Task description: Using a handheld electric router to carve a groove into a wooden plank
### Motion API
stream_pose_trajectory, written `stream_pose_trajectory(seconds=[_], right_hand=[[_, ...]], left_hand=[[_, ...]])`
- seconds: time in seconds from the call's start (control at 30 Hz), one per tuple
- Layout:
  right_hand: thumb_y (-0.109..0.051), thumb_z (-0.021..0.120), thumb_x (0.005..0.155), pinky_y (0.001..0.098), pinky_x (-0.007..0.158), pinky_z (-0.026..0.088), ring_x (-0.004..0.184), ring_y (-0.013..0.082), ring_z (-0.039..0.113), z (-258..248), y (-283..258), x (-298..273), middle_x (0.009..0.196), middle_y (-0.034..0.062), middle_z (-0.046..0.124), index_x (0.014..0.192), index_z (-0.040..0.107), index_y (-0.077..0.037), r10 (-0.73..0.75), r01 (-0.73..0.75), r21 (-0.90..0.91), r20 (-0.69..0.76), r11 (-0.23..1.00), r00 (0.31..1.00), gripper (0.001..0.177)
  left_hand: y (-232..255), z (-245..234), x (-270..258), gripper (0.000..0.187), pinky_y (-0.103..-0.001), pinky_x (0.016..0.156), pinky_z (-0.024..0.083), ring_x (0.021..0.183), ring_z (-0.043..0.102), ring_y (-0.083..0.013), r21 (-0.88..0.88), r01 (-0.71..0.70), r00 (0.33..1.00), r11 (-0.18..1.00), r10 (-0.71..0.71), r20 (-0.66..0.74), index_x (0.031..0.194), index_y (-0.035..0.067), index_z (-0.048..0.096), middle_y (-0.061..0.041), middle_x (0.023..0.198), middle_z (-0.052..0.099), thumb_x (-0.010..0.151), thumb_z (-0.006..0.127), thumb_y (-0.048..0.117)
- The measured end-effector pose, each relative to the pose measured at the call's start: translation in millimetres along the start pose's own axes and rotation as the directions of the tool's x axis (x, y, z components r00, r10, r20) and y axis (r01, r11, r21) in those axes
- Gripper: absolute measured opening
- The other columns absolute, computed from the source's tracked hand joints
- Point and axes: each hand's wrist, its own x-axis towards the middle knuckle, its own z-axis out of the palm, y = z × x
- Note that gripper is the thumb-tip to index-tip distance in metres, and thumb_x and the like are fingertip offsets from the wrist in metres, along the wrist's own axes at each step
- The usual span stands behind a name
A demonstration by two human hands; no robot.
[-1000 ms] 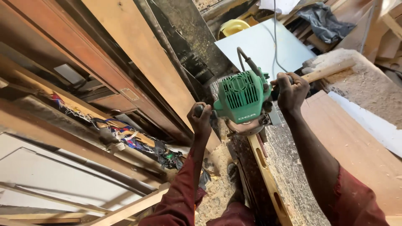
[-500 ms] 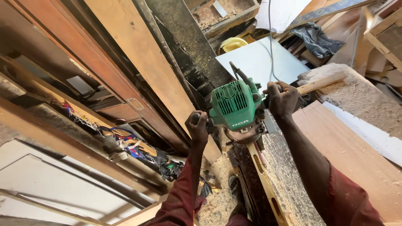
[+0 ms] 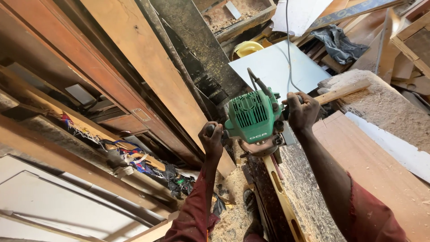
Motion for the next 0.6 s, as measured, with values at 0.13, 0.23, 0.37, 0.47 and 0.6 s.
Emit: stream_pose_trajectory(seconds=[0.13, 0.23, 0.37, 0.47, 0.6], right_hand=[[-0.034, 0.071, 0.093, 0.0248, 0.072, 0.048, 0.063, 0.0160, 0.066, -0.8, 4.2, -1.8, 0.062, 0.0039, 0.066, 0.079, 0.078, -0.016, -0.040, 0.040, -0.031, -0.005, 0.999, 0.999, 0.024], [-0.031, 0.073, 0.094, 0.0267, 0.072, 0.049, 0.062, 0.0179, 0.064, -1.5, 8.7, -1.9, 0.058, 0.0074, 0.063, 0.078, 0.078, -0.014, -0.112, 0.112, -0.003, -0.013, 0.994, 0.994, 0.023], [-0.032, 0.074, 0.096, 0.0293, 0.074, 0.049, 0.062, 0.0178, 0.060, 0.5, 11.9, -2.5, 0.058, 0.0088, 0.063, 0.079, 0.078, -0.013, -0.155, 0.155, 0.002, -0.034, 0.988, 0.987, 0.026], [-0.029, 0.076, 0.094, 0.0292, 0.074, 0.049, 0.061, 0.0157, 0.057, 1.6, 8.0, 0.5, 0.056, 0.0088, 0.062, 0.078, 0.078, -0.012, -0.176, 0.176, -0.001, -0.032, 0.984, 0.984, 0.024], [-0.031, 0.076, 0.093, 0.0306, 0.077, 0.049, 0.064, 0.0190, 0.059, 5.6, 17.0, -1.6, 0.059, 0.0084, 0.062, 0.078, 0.078, -0.015, -0.109, 0.108, -0.037, -0.045, 0.994, 0.993, 0.022]], left_hand=[[13.2, -1.4, -3.1, 0.016, -0.023, 0.059, 0.047, 0.055, 0.058, -0.0089, 0.088, 0.036, 0.999, 0.995, -0.036, -0.010, 0.071, 0.009, 0.066, -0.006, 0.053, 0.057, 0.084, 0.075, 0.014], [0.1, -17.3, 0.2, 0.019, -0.023, 0.055, 0.050, 0.049, 0.059, -0.0103, 0.302, 0.053, 0.997, 0.952, -0.066, 0.031, 0.072, 0.012, 0.066, -0.005, 0.053, 0.060, 0.087, 0.073, 0.019], [-0.5, -12.5, -2.2, 0.022, -0.022, 0.051, 0.048, 0.049, 0.058, -0.0102, 0.313, 0.056, 0.998, 0.948, -0.051, -0.024, 0.069, 0.014, 0.067, -0.004, 0.051, 0.057, 0.083, 0.078, 0.026], [-39.8, -26.8, 9.7, 0.019, -0.017, 0.047, 0.048, 0.044, 0.053, -0.0074, 0.517, 0.053, 0.999, 0.854, -0.052, -0.017, 0.069, 0.020, 0.065, 0.000, 0.049, 0.057, 0.085, 0.074, 0.021], [-56.8, -30.5, 2.6, 0.016, -0.020, 0.057, 0.052, 0.050, 0.054, -0.0102, 0.651, 0.035, 0.996, 0.759, 0.025, -0.083, 0.075, 0.030, 0.068, 0.011, 0.057, 0.065, 0.089, 0.077, 0.033]])
